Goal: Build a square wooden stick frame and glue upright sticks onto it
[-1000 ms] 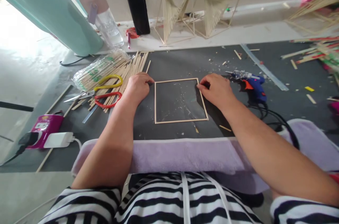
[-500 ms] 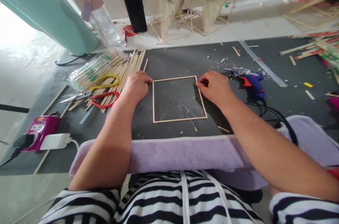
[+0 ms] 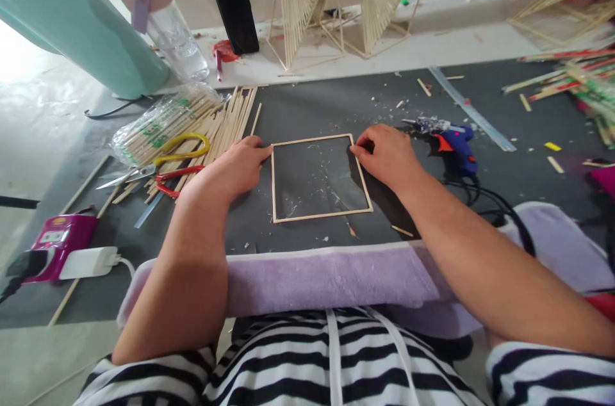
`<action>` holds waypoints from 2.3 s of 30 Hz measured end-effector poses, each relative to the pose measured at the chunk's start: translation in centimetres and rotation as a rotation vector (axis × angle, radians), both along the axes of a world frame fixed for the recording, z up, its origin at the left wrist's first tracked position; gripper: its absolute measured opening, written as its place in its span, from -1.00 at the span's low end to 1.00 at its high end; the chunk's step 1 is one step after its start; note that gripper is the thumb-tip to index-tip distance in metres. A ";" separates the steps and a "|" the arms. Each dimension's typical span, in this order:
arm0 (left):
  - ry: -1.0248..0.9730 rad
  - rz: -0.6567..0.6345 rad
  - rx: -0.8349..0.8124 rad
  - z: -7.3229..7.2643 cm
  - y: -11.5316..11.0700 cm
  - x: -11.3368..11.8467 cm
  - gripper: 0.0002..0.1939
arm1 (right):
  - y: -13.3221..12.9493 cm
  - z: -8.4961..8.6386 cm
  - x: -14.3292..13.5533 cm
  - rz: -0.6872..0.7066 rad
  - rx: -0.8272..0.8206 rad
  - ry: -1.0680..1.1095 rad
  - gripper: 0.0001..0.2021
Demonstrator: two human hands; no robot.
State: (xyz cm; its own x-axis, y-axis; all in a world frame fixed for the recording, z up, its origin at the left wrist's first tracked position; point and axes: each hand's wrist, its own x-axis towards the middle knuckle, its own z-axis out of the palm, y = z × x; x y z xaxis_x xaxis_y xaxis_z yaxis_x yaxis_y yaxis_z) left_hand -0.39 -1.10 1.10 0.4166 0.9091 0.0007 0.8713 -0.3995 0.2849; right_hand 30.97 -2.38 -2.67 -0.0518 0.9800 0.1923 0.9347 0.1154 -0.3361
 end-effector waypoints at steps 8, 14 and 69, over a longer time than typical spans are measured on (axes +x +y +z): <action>0.206 -0.121 -0.071 0.8 0.2 -0.2 -0.58 | 0.0 0.1 0.0 0.006 0.012 0.016 -0.92; 0.140 -0.060 -0.108 1.2 0.5 -0.7 -0.56 | 0.0 -0.1 0.1 0.004 0.020 0.014 -0.92; -0.156 0.260 0.008 -0.4 -15.0 1.2 -0.86 | -13.2 2.8 0.7 0.069 0.110 0.296 -0.61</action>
State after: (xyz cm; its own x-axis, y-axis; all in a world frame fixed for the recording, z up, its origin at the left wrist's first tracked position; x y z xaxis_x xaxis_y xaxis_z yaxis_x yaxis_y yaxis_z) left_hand 0.83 -16.13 0.73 0.1643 0.9849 0.0543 0.8907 -0.1718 0.4209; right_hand 31.66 -15.53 0.16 -0.0434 0.9487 0.3132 0.7872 0.2255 -0.5740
